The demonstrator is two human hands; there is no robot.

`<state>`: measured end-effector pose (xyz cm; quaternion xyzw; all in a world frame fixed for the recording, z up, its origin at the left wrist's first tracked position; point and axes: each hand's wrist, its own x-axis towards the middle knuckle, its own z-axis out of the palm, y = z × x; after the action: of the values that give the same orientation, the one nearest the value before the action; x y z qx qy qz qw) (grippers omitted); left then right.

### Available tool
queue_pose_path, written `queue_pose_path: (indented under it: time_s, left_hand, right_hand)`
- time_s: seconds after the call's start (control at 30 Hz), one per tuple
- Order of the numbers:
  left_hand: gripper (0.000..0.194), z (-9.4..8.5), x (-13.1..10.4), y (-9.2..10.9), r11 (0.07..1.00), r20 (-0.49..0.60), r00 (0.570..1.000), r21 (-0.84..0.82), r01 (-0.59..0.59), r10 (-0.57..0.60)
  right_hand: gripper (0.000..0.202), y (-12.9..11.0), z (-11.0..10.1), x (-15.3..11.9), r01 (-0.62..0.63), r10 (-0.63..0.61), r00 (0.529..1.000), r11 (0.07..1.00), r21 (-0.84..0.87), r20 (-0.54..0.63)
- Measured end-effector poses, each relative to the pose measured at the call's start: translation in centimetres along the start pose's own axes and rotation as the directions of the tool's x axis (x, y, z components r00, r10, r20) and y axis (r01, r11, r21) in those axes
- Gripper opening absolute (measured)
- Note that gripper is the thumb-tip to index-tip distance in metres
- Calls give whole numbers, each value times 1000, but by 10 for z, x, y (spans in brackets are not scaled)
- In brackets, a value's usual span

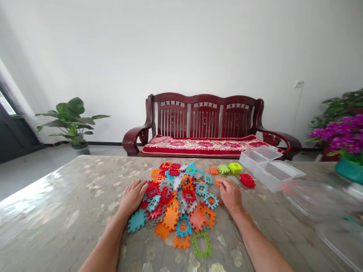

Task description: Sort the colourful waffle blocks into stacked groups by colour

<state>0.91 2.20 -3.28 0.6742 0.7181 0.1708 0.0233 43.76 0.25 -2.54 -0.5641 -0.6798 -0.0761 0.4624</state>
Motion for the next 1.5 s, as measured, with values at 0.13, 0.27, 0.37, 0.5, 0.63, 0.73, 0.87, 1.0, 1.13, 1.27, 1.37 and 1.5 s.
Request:
queue_pose_path:
  time_s: [0.13, 0.27, 0.37, 0.5, 0.63, 0.73, 0.87, 1.0, 1.13, 1.27, 1.37, 1.5]
  left_hand:
    - [54, -12, -3, 13, 1000, -15, 999, 10, -30, 30]
    - [51, -16, 6, 15, 999, -20, 999, 0, -33, 33]
    - [52, -13, 11, 12, 999, -15, 999, -11, -37, 37]
    - [52, -10, 13, 9, 999, -22, 999, -24, -42, 41]
    - [51, -11, 12, 11, 999, -24, 999, -24, -36, 35]
    - [51, -11, 12, 11, 999, -28, 999, -24, -28, 27]
    - [52, -10, 13, 10, 999, -25, 999, -30, -32, 31]
    - [50, -9, 14, 9, 999, -31, 999, -24, -34, 34]
    - [51, -9, 14, 9, 999, -11, 999, -8, -34, 34]
    - [50, -8, 14, 8, 999, -14, 999, 5, -42, 42]
    - [49, -7, 14, 7, 999, -24, 999, 11, -41, 41]
    - [51, -7, 15, 6, 999, -14, 999, 11, -48, 48]
  right_hand:
    - [28, -14, -3, -2, 102, -103, 992, 995, 16, 73]
    - [22, -45, -3, -4, 165, -175, 979, 982, 95, 108]
    - [17, -83, -5, -6, 217, -254, 951, 954, 205, 175]
    - [25, -134, -10, -14, 266, -343, 888, 927, 265, 307]
    - [67, -163, -9, -27, 332, -409, 802, 911, 245, 435]
    - [69, -168, -4, -34, 359, -419, 772, 908, 216, 478]
    - [56, -168, 3, -39, 373, -421, 761, 907, 197, 494]
    - [49, -169, 6, -43, 375, -428, 776, 904, 207, 462]
    - [26, -172, 4, -41, 266, -365, 848, 920, 286, 384]
    - [19, -158, 0, -21, -14, -126, 951, 895, 446, 282]
    - [24, -125, 0, 1, -264, 167, 959, 819, 510, 229]
    - [35, -69, 4, 18, -432, 390, 902, 806, 405, 186]
